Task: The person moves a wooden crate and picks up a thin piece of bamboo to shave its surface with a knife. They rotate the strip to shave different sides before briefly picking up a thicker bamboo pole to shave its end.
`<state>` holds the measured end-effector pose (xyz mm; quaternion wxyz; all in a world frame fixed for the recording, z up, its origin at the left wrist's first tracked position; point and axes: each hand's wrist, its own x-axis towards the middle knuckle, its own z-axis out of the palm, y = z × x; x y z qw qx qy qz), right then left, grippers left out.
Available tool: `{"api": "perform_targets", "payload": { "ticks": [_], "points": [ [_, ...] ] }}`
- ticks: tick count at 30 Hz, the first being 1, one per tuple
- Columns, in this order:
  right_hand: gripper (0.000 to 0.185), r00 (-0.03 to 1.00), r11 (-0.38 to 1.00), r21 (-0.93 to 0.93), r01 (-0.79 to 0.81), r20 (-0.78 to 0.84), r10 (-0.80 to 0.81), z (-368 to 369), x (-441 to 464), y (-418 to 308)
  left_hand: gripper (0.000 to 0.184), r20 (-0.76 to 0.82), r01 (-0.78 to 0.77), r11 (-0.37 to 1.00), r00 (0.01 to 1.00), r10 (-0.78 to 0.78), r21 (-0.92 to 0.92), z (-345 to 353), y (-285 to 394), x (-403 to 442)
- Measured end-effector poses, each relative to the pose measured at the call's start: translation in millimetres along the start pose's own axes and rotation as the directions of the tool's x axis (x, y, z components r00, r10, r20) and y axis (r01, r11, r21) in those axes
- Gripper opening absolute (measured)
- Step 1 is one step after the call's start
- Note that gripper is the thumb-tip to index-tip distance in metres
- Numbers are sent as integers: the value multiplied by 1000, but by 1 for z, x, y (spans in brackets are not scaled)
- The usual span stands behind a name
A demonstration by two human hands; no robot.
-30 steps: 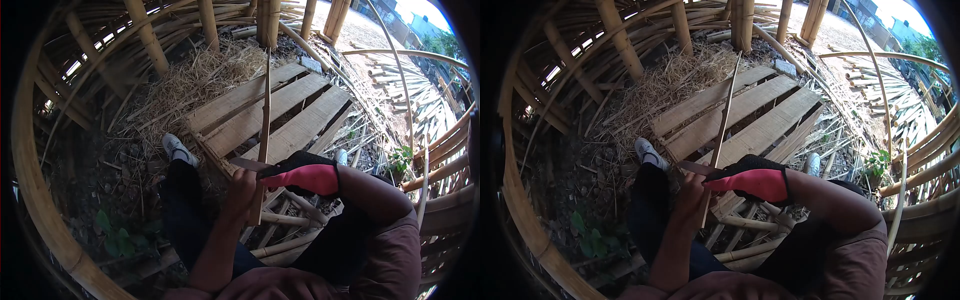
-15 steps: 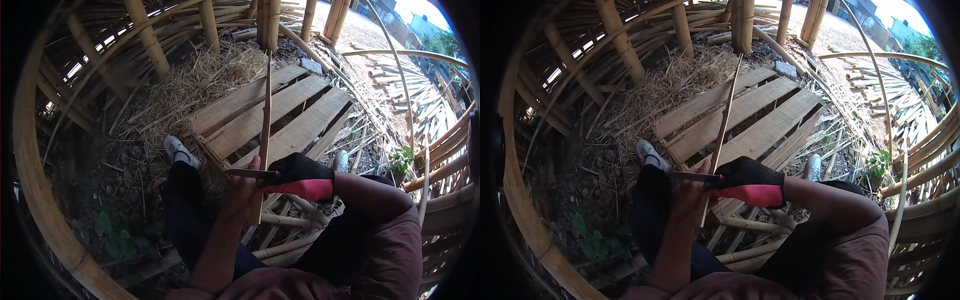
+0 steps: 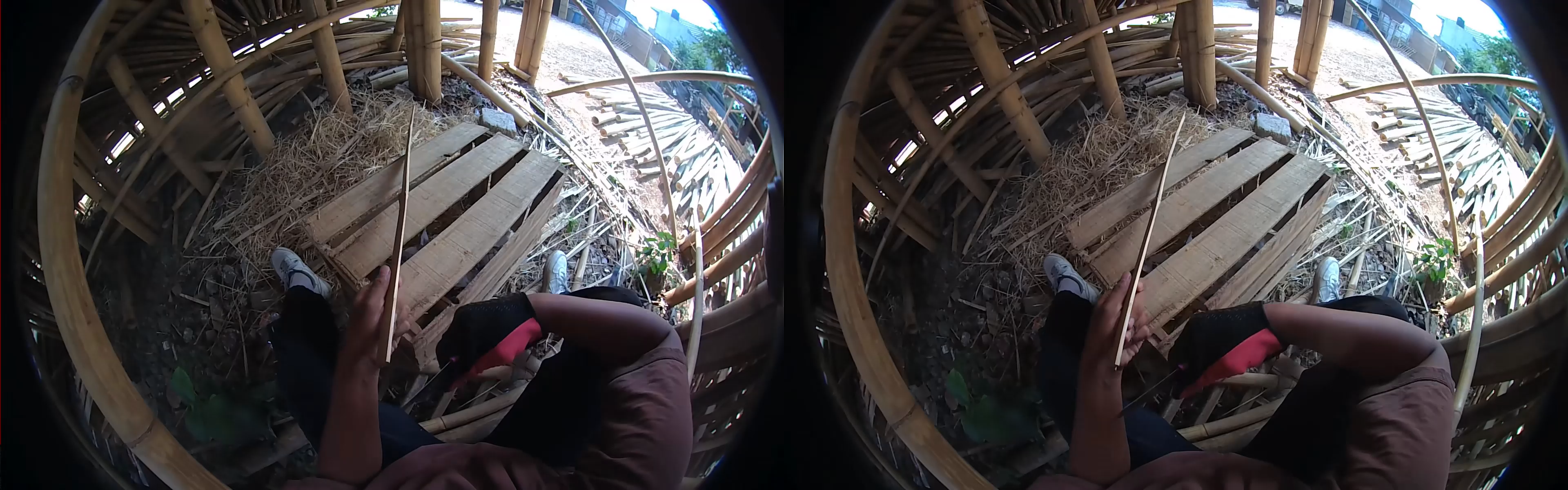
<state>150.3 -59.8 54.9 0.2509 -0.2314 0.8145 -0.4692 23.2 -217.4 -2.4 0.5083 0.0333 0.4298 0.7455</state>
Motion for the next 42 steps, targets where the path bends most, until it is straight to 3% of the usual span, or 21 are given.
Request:
{"api": "perform_targets", "payload": {
  "ticks": [3, 5, 6, 9, 11, 14, 15, 17, 18, 22, 27, 28, 32, 34, 35, 36, 37, 38, 40, 41, 42],
  "points": [
    [33, 990, 992, -43, -118, -83, 114, -35, -26, -5, 28, -4, 12, 1000, 1000, -12, -5, 0, 0, -1],
    [31, 935, 930, -108, -352, -85, 344, -54, -43, -8, 29, 11, 9, 1000, 1000, -9, 0, -1, -2, 0],
    [32, 968, 965, -74, -251, -20, 250, -60, -50, -6, 29, 11, 14, 1000, 1000, -14, -1, 0, -3, 0],
    [34, 969, 958, -147, -245, -63, 238, -63, -64, 20, 28, -16, 12, 1000, 1000, -12, -15, 7, -4, -2],
    [34, 933, 935, -20, -354, -76, 352, -67, -69, 14, 29, -40, 15, 1000, 999, -14, 13, 9, -3, -4],
    [36, 867, 880, -149, -452, -305, 394, -73, -70, 12, 30, 32, 4, 1000, 999, -3, -22, 5, -3, -4],
    [36, 867, 880, -148, -452, -305, 394, -73, -70, 16, 30, 32, 4, 1000, 999, -4, -22, 5, -3, -4],
    [37, 874, 931, -286, -225, -481, 64, -73, -70, 25, 31, 6, 10, 1000, 1000, -10, -8, 9, -3, -7],
    [34, 780, 856, -141, -497, -504, 370, -73, -62, 4, 31, 6, 9, 1000, 1000, -9, -9, 10, -3, -7],
    [30, 736, 835, -129, -536, -557, 386, -71, -57, 14, 31, 9, 19, 999, 1000, -19, -30, 8, -5, -6],
    [31, 648, 916, 8, -400, -704, 289, -79, -67, 50, 30, 30, 43, 998, 999, -42, -45, 10, -4, -7],
    [28, 575, 854, 177, -489, -671, 468, -80, -69, 42, 30, 29, 40, 999, 999, -39, -37, 11, -4, -7],
    [32, 456, 746, 342, -572, -624, 635, -80, -65, 50, 30, 38, 45, 998, 998, -43, -42, 12, -5, -7],
    [41, 665, 834, 178, -522, -528, 528, -75, -62, 50, 30, 49, 45, 998, 998, -42, -50, 10, -5, -7],
    [40, 697, 813, 85, -575, -469, 542, -71, -62, 45, 30, 61, 44, 997, 997, -40, -58, 8, -6, -6],
    [38, 759, 821, -268, -504, -591, 274, -64, -58, 64, 30, 62, 44, 997, 997, -40, -60, 8, -6, -6],
    [37, 803, 688, -593, -418, -596, -25, -56, -49, 71, 29, 62, 46, 998, 997, -43, -53, 7, -6, -6],
    [37, 806, 688, -594, -417, -592, -23, -47, -48, 71, 29, 60, 48, 998, 997, -45, -46, 6, -6, -5],
    [44, 743, 370, -651, -663, -635, 214, -30, -33, 37, 29, 48, 51, 997, 998, -48, -66, 7, -6, -6],
    [44, 745, 369, -653, -661, -631, 216, -22, -33, 45, 28, 40, 53, 996, 998, -50, -77, 7, -6, -7],
    [47, 803, 327, -748, -578, -593, 64, -15, -32, 62, 28, 41, 54, 995, 998, -50, -80, 8, -6, -8]
  ]
}}
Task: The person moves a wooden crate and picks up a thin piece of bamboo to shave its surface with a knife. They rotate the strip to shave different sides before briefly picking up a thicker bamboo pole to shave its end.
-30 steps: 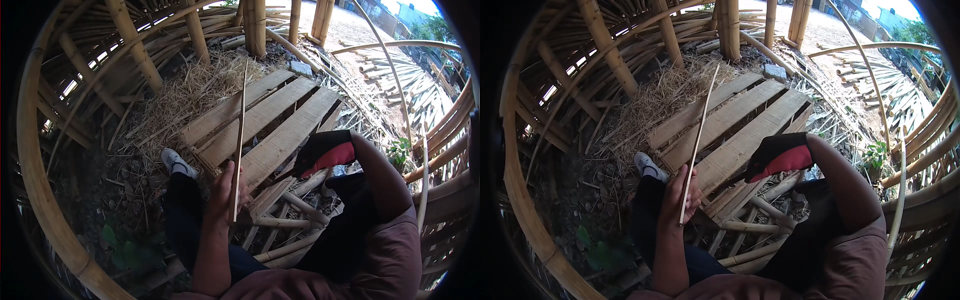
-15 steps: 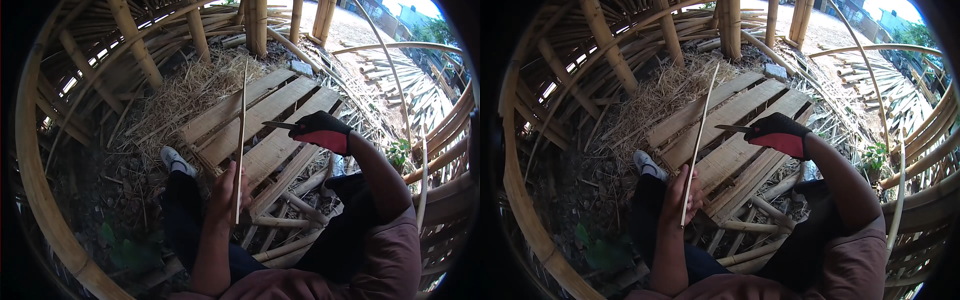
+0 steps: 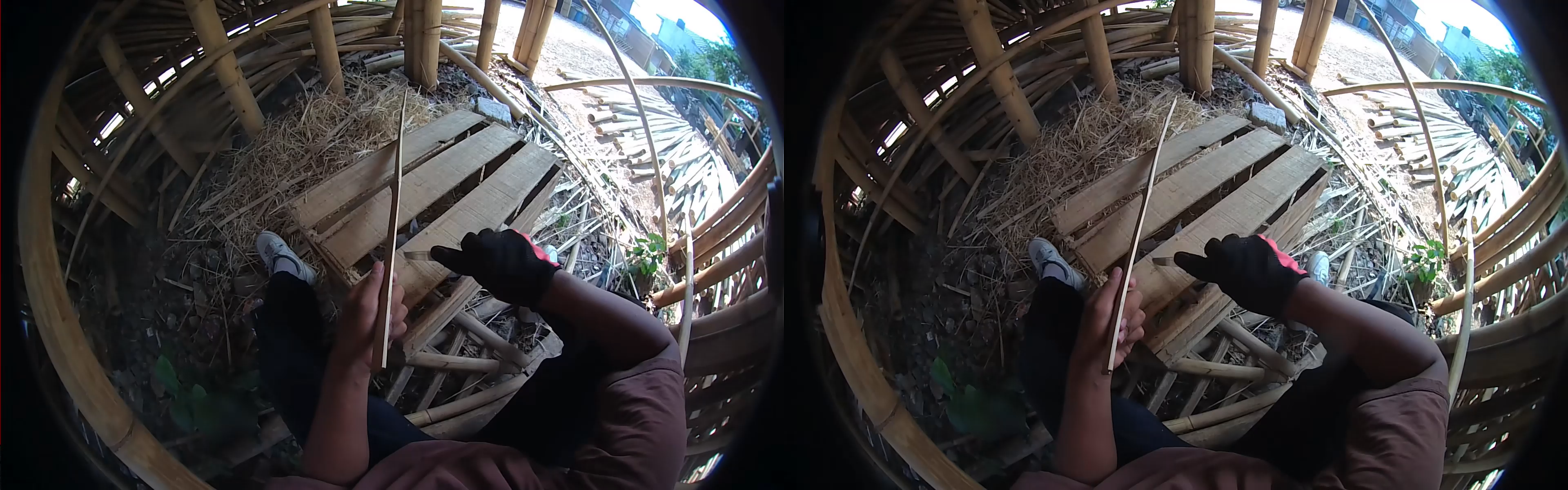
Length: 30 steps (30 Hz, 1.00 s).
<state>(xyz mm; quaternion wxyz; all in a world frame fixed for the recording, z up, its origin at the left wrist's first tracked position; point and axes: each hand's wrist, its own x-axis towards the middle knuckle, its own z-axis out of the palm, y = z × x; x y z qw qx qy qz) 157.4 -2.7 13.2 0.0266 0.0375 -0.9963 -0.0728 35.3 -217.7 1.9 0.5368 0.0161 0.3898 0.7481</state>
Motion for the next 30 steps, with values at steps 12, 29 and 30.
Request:
{"api": "perform_targets", "payload": {
  "ticks": [12, 29, 30],
  "points": [
    [30, 775, 673, -511, -536, 20, 632, 43, -61, 143, 28, -47, -3, 1000, 999, 3, 5, 4, 0, 0],
    [28, 934, 931, -130, -342, 62, 352, 12, -23, 76, 22, 20, 24, 1000, 1000, -23, -18, -3, -1, -10],
    [27, 917, 890, -221, -398, -87, 388, 32, -38, 118, 22, -17, 22, 999, 1000, -22, 24, -1, 0, -11]
  ]
}}
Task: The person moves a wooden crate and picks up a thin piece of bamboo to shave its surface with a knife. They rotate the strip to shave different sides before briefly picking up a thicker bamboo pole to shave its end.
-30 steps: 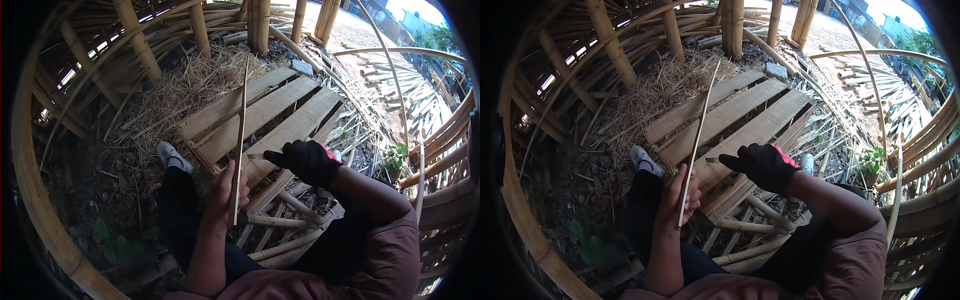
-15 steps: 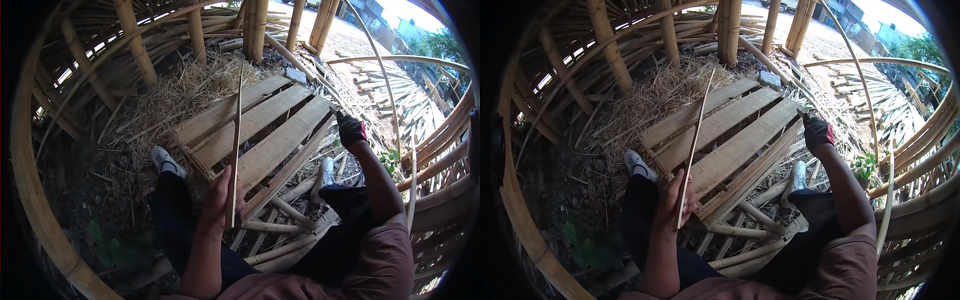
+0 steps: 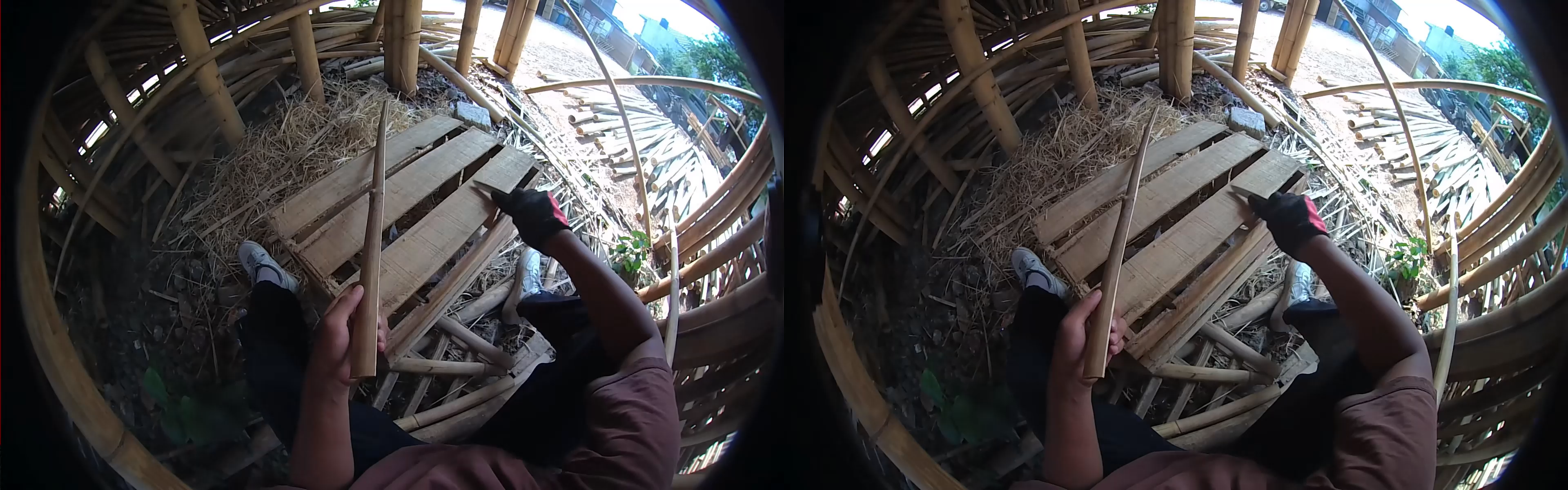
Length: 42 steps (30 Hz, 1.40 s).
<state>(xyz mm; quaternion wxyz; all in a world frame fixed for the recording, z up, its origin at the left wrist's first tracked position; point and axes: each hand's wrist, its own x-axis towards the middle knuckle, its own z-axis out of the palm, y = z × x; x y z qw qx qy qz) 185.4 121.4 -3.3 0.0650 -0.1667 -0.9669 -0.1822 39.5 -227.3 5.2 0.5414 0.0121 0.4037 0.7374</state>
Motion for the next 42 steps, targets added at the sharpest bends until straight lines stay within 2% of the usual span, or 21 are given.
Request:
{"api": "perform_targets", "payload": {
  "ticks": [1, 2, 4, 5, 6, 7, 8, 9, 11, 13, 16, 19, 22, 23, 25, 28, 30, 32, 37, 41, 42],
  "points": [
    [39, 996, 983, -177, -56, 56, 67, 31, -1, 41, 22, 6, -5, 1000, 1000, 5, -1, 1, 0, 0],
    [40, 975, 937, -319, -144, 119, 190, 29, -6, 58, 21, 0, -35, 999, 999, 35, 39, 3, 0, -1],
    [42, 938, 921, -244, -303, 95, 334, 39, -10, 81, 20, -4, -74, 994, 997, 75, 77, 4, -1, -1],
    [42, 901, 900, -183, -395, 111, 419, 33, -11, 80, 21, 0, -32, 998, 999, 32, 51, 4, -3, -2],
    [42, 903, 901, -184, -392, 109, 415, 28, -10, 75, 26, 6, 13, 1000, 1000, -13, 25, 4, -4, -2],
    [41, 914, 912, -66, -405, -6, 406, 23, -7, 66, 26, 4, 11, 1000, 1000, -11, 22, -1, -6, -1],
    [41, 907, 914, 54, -401, -119, 405, 18, -5, 55, 31, 124, 56, 991, 991, -41, -121, -9, -7, 1],
    [41, 908, 915, 53, -399, -115, 402, 10, -4, 43, 38, 245, 116, 960, 968, -52, -255, -14, -8, 2],
    [37, 924, 923, 228, -308, -160, 348, -14, 0, 13, 37, 211, 117, 953, 976, -57, -281, -13, -6, 0],
    [30, 928, 911, 299, -284, -151, 339, -38, 0, -16, 41, 244, 145, 923, 968, -58, -356, -13, -3, -3],
    [24, 937, 884, 451, -119, -244, 251, -46, -3, -46, 44, 299, 183, 921, 951, -78, -342, -12, -5, 0],
    [24, 977, 788, 613, -59, -128, 172, -58, -11, -79, 47, 352, 218, 923, 931, -99, -316, -11, -11, 4],
    [21, 983, 711, 681, 176, -153, -96, -71, -25, -109, 47, 367, 291, 891, 917, -156, -348, -9, -15, 4],
    [21, 976, 725, 656, 210, -100, -192, -74, -26, -119, 44, 348, 310, 890, 918, -189, -335, -7, -15, 3],
    [20, 967, 705, 696, 140, 57, -249, -90, -29, -133, 41, 328, 333, 886, 917, -225, -323, -7, -18, 2],
    [24, 958, 684, 704, 190, 21, -288, -93, -28, -142, 29, 272, 309, 887, 936, -222, -342, -7, -25, 1],
    [24, 953, 671, 716, 193, 25, -301, -95, -29, -148, 23, 168, 327, 925, 940, -297, -191, -2, -22, -1],
    [24, 947, 656, 728, 199, 28, -319, -99, -29, -151, 24, 177, 325, 933, 938, -297, -156, -4, -25, -1],
    [22, 892, 745, 657, 112, 263, -367, -109, -23, -154, 26, 166, 273, 962, 950, -264, -31, -15, -39, -1],
    [20, 918, 783, 586, 208, 160, -363, -105, -29, -152, 25, 102, 244, 970, 965, -243, 10, -1, -34, -11],
    [21, 931, 753, 605, 259, 52, -362, -101, -31, -151, 24, 81, 241, 970, 967, -243, 32, 2, -35, -13]
  ]
}}
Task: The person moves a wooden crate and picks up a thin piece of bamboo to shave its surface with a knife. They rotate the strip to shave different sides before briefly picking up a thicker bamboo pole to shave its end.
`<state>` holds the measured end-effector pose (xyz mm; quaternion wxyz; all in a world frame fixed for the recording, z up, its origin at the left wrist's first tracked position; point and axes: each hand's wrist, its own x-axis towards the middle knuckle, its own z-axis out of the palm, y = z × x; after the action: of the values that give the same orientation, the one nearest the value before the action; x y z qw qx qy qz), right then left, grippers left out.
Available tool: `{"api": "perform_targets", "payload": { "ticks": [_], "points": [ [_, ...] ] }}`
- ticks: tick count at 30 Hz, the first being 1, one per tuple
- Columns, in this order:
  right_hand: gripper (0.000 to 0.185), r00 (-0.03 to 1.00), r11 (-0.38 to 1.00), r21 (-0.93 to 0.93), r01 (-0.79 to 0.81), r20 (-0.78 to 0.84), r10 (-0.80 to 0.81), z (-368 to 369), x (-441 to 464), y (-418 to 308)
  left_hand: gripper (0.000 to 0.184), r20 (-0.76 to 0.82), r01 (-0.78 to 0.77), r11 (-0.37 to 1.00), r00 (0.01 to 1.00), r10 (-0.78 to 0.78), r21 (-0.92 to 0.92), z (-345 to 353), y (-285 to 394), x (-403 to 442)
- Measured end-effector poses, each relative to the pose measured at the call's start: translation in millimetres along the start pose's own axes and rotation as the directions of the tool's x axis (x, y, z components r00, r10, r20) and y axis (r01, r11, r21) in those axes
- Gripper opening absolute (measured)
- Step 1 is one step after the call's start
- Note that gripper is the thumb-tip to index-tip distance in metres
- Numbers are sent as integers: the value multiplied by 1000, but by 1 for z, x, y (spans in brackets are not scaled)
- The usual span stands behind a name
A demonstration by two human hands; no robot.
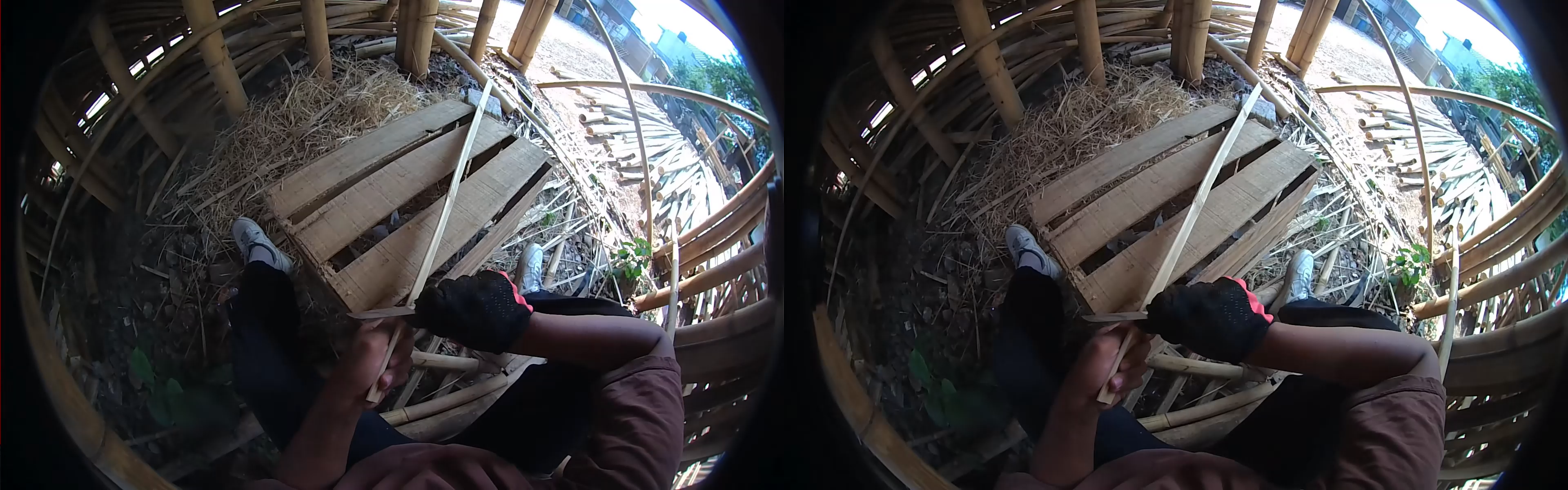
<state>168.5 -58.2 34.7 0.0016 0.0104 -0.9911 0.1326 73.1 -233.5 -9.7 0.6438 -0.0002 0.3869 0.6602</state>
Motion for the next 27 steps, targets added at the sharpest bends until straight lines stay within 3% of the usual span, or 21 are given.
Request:
{"api": "perform_targets", "payload": {
  "ticks": [2, 4, 5, 8, 10, 11, 13, 18, 19, 20, 21, 22, 24, 27],
  "points": [
    [23, 995, 998, 14, 58, -87, -56, 5, -2, 8, 24, 0, 20, 999, 1000, -20, -34, 5, 3, -4],
    [18, 973, 996, -62, -63, -224, 48, 7, 4, 25, 24, -4, 31, 998, 1000, -31, -60, 7, 5, -7],
    [20, 973, 959, -233, -160, -200, 114, 8, 9, 41, 26, 28, 55, 996, 998, -54, -71, 8, 5, -8],
    [20, 978, 975, -178, -132, -181, 99, 4, 11, 55, 27, 43, 64, 996, 997, -62, -67, 10, 7, -7],
    [20, 958, 981, -186, -51, -288, -5, 5, 9, 43, 26, 28, 56, 998, 998, -55, -38, 11, 9, -9],
    [19, 987, 990, -73, -120, -114, 111, -2, 5, 31, 27, 28, 48, 999, 998, -47, -20, 12, 10, -12],
    [18, 998, 998, -27, -54, 34, 55, -6, -4, 6, 27, 25, 39, 999, 999, -39, -9, 12, 9, -14],
    [22, 985, 991, -121, 63, -149, -81, 6, -3, 25, 30, -83, 19, 992, 997, -9, 125, 14, 6, -14],
    [22, 988, 997, -81, -18, -155, 5, 4, 2, 35, 30, -82, 24, 991, 997, -14, 129, 15, 5, -16],
    [23, 969, 953, -266, -147, -230, 86, 4, 11, 52, 31, -65, 10, 990, 998, -1, 138, 17, 4, -18],
    [25, 955, 920, -313, -236, -250, 159, -3, 19, 75, 31, -47, -7, 990, 999, 14, 143, 18, 3, -19],
    [26, 958, 923, -324, -210, -256, 128, -4, 21, 104, 31, -44, -10, 990, 999, 16, 142, 18, 1, -17],
    [28, 956, 907, -324, -269, -207, 210, -10, 22, 108, 32, -90, -38, 952, 994, 68, 304, 18, -3, -13],
    [26, 969, 936, -264, -234, -144, 201, -6, 17, 75, 31, -45, -49, 973, 997, 61, 225, 15, 2, -14]
  ]
}}
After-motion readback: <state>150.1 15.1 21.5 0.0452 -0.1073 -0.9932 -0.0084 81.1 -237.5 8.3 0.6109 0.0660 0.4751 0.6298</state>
